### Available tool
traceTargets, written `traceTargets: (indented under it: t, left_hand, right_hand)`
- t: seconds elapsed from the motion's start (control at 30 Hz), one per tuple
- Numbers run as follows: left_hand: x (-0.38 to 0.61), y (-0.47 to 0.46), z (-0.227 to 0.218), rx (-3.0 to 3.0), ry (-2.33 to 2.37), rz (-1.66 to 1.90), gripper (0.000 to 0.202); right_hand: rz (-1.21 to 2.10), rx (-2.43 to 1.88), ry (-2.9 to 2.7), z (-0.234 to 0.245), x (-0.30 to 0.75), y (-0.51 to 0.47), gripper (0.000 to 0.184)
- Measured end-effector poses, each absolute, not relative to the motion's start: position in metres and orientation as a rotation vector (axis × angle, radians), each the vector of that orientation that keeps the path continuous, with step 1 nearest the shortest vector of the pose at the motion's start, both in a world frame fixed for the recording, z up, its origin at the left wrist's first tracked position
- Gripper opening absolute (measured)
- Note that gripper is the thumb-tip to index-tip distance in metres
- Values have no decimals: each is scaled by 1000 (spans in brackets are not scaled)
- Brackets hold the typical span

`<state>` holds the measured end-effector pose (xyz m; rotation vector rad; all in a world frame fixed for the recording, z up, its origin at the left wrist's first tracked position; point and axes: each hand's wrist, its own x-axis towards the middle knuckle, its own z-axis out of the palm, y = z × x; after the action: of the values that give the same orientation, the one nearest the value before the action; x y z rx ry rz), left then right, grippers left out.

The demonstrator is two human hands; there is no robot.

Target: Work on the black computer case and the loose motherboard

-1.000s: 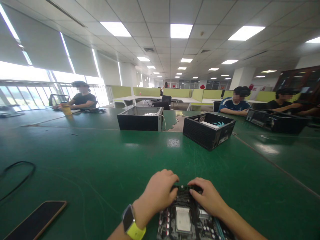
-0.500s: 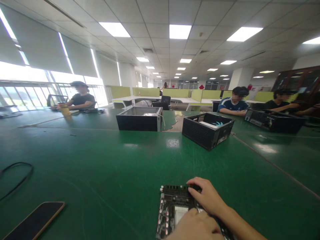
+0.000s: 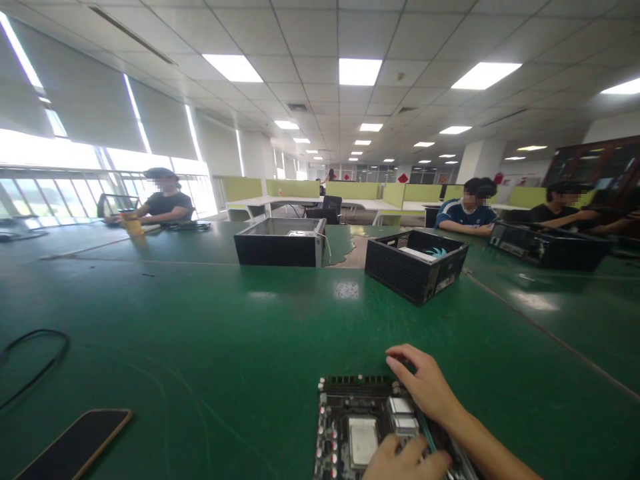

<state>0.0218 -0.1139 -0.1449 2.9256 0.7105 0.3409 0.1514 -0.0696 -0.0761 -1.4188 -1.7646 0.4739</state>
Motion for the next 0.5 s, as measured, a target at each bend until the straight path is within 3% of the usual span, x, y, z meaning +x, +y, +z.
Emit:
traceTargets:
  t: [0.07,0.23,0.3,0.5]
  left_hand:
    - [12,-109,-134,2867,758,296,35]
    - [-41,-94,-82,2843,719,166,26]
    - [-67,-84,-64,2818,767,197,35]
    - [-143,-35,-48,2714,1114,200,38]
  right_hand:
    - [461,-1415,-1728,-76,157,-67,31]
    - [441,-1405,-1671,-75,164,-63,31]
    - [457,-1414,-1661,-75,165,-62,32]
    - [503,-1437,-1660,-74,167,-63,33]
